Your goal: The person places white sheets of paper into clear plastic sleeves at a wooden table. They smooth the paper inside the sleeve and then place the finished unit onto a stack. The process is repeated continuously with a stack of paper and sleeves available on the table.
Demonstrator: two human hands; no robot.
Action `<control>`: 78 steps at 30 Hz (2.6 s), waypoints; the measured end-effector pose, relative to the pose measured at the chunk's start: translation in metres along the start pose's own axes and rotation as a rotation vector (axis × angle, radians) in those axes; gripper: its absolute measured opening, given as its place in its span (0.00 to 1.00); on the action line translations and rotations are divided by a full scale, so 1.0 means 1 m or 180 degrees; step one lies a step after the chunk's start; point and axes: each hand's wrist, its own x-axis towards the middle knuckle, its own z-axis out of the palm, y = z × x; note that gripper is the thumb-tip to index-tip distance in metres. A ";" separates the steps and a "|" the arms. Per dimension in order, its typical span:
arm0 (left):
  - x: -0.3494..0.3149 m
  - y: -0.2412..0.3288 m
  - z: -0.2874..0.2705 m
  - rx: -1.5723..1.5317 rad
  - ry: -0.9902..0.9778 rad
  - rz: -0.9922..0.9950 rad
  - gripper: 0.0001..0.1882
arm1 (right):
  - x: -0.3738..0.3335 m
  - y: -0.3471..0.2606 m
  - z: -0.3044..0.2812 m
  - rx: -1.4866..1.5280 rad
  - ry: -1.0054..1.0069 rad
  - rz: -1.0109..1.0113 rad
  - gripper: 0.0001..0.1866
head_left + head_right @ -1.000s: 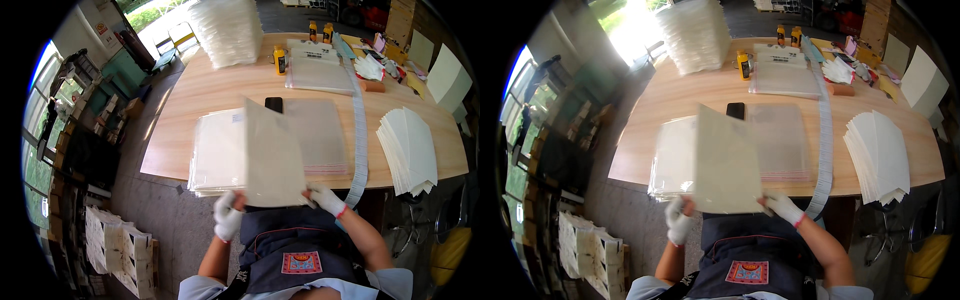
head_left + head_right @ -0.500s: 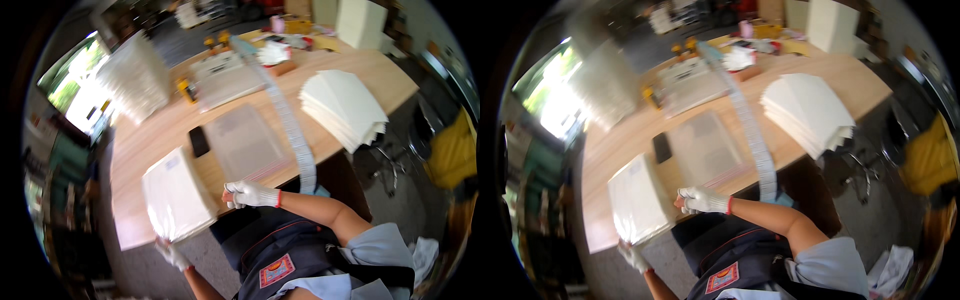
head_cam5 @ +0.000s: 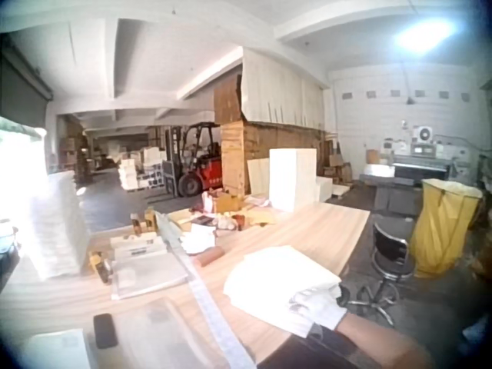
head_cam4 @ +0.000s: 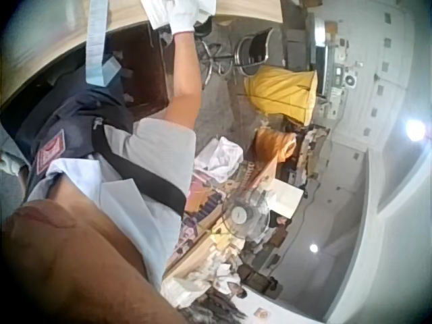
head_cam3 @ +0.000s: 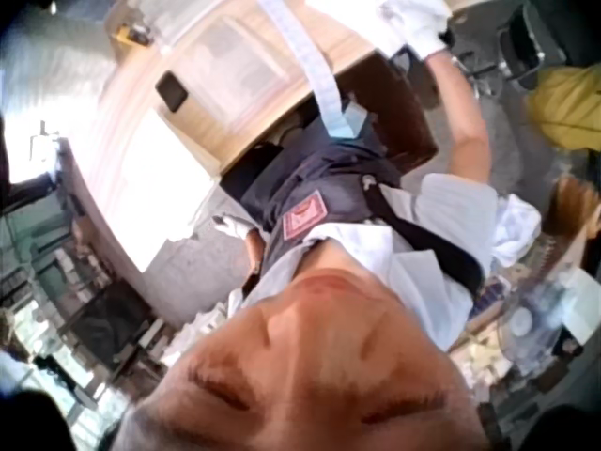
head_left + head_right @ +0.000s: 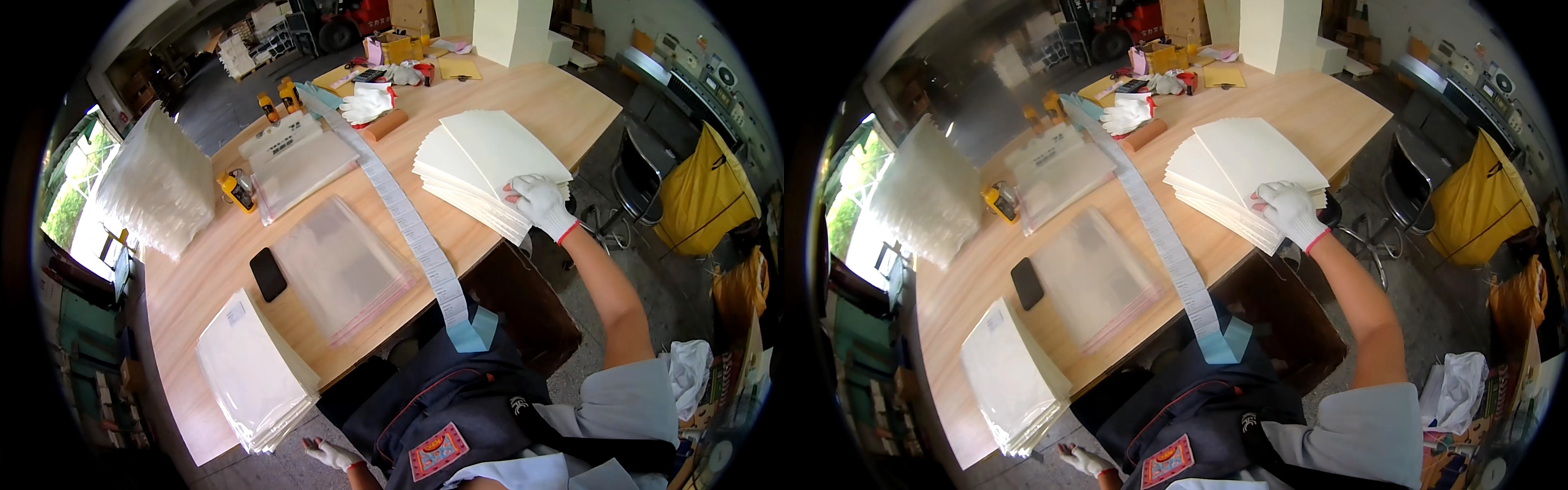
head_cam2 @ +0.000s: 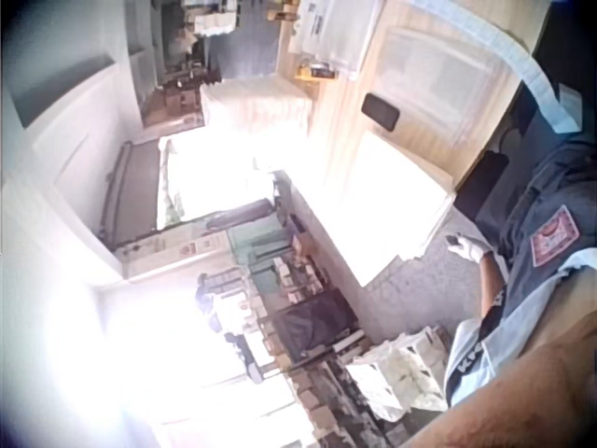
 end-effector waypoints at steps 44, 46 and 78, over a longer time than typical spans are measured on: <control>0.098 0.205 0.099 0.4154 -0.1001 0.2562 0.32 | -0.063 0.058 0.010 0.5167 0.1102 0.3025 0.12; 0.078 0.217 0.122 0.2972 -0.1474 0.2891 0.27 | -0.062 0.028 -0.006 0.5383 0.0820 0.2897 0.16; -0.085 0.170 0.245 -0.0763 -0.1215 0.0218 0.31 | -0.129 -0.182 0.036 0.6277 -0.0555 0.3928 0.06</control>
